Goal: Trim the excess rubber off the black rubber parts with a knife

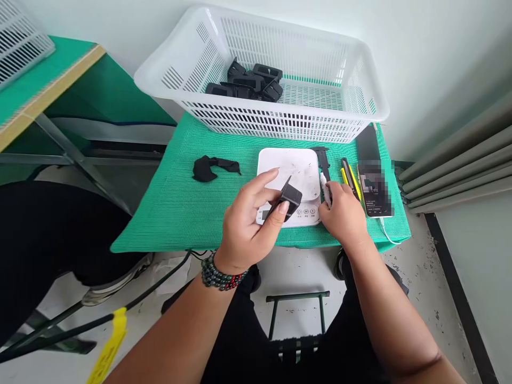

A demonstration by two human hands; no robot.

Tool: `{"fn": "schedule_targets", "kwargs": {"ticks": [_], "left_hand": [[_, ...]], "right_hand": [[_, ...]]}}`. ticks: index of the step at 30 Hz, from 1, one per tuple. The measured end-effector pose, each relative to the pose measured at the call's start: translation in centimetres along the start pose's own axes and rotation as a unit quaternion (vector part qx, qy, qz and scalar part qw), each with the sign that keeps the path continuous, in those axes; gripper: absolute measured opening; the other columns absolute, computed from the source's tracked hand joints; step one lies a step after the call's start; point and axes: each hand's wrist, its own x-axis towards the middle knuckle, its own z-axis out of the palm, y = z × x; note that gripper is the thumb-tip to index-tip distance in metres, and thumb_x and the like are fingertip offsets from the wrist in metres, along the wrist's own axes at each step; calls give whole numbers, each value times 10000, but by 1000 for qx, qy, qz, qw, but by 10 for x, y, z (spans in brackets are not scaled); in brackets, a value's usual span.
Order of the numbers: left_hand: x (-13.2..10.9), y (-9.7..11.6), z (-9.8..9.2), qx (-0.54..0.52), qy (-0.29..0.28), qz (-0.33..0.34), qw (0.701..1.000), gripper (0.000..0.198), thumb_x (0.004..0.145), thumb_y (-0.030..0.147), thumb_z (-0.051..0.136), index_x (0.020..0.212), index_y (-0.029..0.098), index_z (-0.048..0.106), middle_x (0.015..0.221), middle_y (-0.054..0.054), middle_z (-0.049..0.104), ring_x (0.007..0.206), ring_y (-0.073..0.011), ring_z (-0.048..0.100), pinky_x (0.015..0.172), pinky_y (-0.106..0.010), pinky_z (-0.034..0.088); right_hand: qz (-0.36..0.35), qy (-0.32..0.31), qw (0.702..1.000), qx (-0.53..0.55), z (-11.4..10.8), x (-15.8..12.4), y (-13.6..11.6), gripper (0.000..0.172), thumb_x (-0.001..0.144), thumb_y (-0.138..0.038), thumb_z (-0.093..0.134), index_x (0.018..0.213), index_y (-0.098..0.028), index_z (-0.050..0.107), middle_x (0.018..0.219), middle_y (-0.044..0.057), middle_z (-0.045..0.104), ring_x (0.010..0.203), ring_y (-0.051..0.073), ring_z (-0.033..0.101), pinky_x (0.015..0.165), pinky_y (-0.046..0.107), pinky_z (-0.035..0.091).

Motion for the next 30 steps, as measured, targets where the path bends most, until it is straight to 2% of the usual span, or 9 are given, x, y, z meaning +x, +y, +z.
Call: {"fn": "schedule_targets", "kwargs": {"ticks": [8,17,20,24,27,30], "left_hand": [[7,-5,2,6,1,1,1000,596,976,194,684,1538,310,522,947,6,796,793,-153,746,793,-303,638],[20,-14,2,9,2,13,1000,670,954,157,695,1561,362,499,957,3,805,761,-169,751,705,-309,664],[26,-16,2,10,1,20,1000,690,942,131,696,1563,363,504,950,4,806,745,-173,755,687,-309,669],[32,-15,3,7,17,24,1000,686,933,128,693,1566,328,520,984,-6,815,753,-174,771,735,-318,685],[29,-13,2,19,31,19,999,691,923,126,712,1566,293,526,1055,-23,820,775,-168,781,755,-306,689],[23,-15,-4,40,29,2,999,636,932,199,728,1534,309,556,958,7,812,769,-172,776,772,-329,699]], "right_hand": [[8,-7,1000,-25,-4,6,-4,415,981,-222,523,1387,-162,585,1332,184,642,1000,298,723,750,373,555],[-19,-25,997,-70,-6,11,-11,455,953,-140,477,1399,-139,569,1311,206,651,1099,326,715,851,403,567],[-19,-35,997,-73,-8,14,-15,464,941,-133,476,1395,-144,570,1290,198,653,1059,318,720,820,402,572],[-20,-48,997,-59,-9,17,-17,490,920,-146,490,1404,-152,571,1257,187,651,946,302,723,721,393,573],[-22,-46,998,-28,-8,16,-13,519,895,-148,505,1408,-146,584,1260,190,651,906,296,722,707,402,585],[-32,-13,999,23,-8,12,-5,565,853,-127,527,1413,-136,601,1220,187,671,926,302,718,742,428,609]]}}
